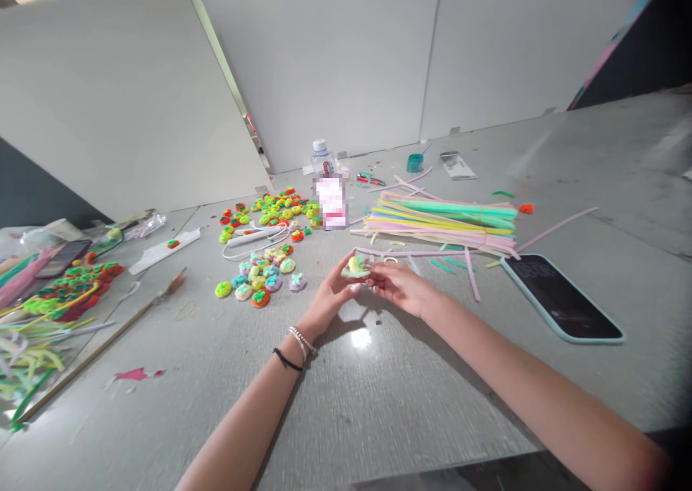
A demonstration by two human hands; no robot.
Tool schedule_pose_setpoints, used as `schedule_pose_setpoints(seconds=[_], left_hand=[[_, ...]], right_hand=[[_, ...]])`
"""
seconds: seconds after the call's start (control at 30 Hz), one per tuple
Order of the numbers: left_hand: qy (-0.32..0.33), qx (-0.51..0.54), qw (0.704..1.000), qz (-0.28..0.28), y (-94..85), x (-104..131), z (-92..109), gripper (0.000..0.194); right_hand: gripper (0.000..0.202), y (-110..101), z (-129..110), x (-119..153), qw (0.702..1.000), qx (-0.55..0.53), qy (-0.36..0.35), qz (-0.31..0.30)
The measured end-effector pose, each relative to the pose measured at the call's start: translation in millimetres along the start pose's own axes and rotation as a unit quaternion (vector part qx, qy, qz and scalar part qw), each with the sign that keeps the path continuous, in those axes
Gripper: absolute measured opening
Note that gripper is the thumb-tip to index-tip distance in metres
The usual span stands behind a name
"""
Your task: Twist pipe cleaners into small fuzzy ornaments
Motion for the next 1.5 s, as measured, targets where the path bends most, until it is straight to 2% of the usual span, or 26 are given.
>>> schedule_pose_setpoints(seconds=[0.17,0.3,0.37,0.47,0.6,0.73,0.97,1.07,1.23,1.33,1.43,1.5], left_hand=[[0.039,-0.119,0.987,0.103,-9.0,-2,-9,0.040],[0.052,-0.183,0.970,0.153,-19.1,0,-13,0.033],[0.060,-0.229,0.959,0.158,-21.9,1,-12,0.032],[0.056,-0.269,0.948,0.161,-24.3,1,-14,0.031],[0.031,-0.212,0.966,0.148,-23.2,-1,-19,0.038],[0.006,-0.149,0.985,0.089,-14.8,-6,-21,0.047],[0.001,-0.135,0.990,0.040,-8.6,-7,-18,0.039],[0.003,-0.147,0.988,0.043,-10.7,-8,-21,0.034],[0.006,-0.127,0.990,0.061,-14.5,-9,-25,0.035],[0.007,-0.129,0.989,0.064,-14.8,-7,-26,0.038],[0.007,-0.169,0.982,0.083,-16.9,-5,-26,0.041],[0.015,-0.198,0.976,0.090,-17.1,-3,-25,0.042]], right_hand=[[0.003,10,10,3,1.000,0.028,-0.001,-0.006],[0.006,14,9,4,0.994,0.100,-0.040,0.003],[0.009,14,2,5,0.982,0.165,-0.092,0.018],[0.009,13,-9,9,0.946,0.272,-0.173,0.046],[0.006,14,-16,13,0.910,0.340,-0.230,0.051],[0.005,11,-19,12,0.901,0.347,-0.254,0.060],[0.007,5,-12,1,0.935,0.276,-0.216,0.055],[0.008,7,-12,3,0.947,0.247,-0.200,0.046],[0.015,11,-7,4,0.958,0.232,-0.166,0.022],[0.029,13,1,1,0.965,0.227,-0.128,-0.012],[0.047,16,14,0,0.971,0.224,-0.050,-0.073],[0.052,19,20,2,0.973,0.202,-0.007,-0.114]])
Point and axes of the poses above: each hand's wrist, its own x-axis away from the middle knuckle, its own y-axis out of the palm, z = x × y, the point moved 6 cm from there along -x, towards the middle knuckle, and after that the axes turned 9 degrees about x, right-handed, at the moved point
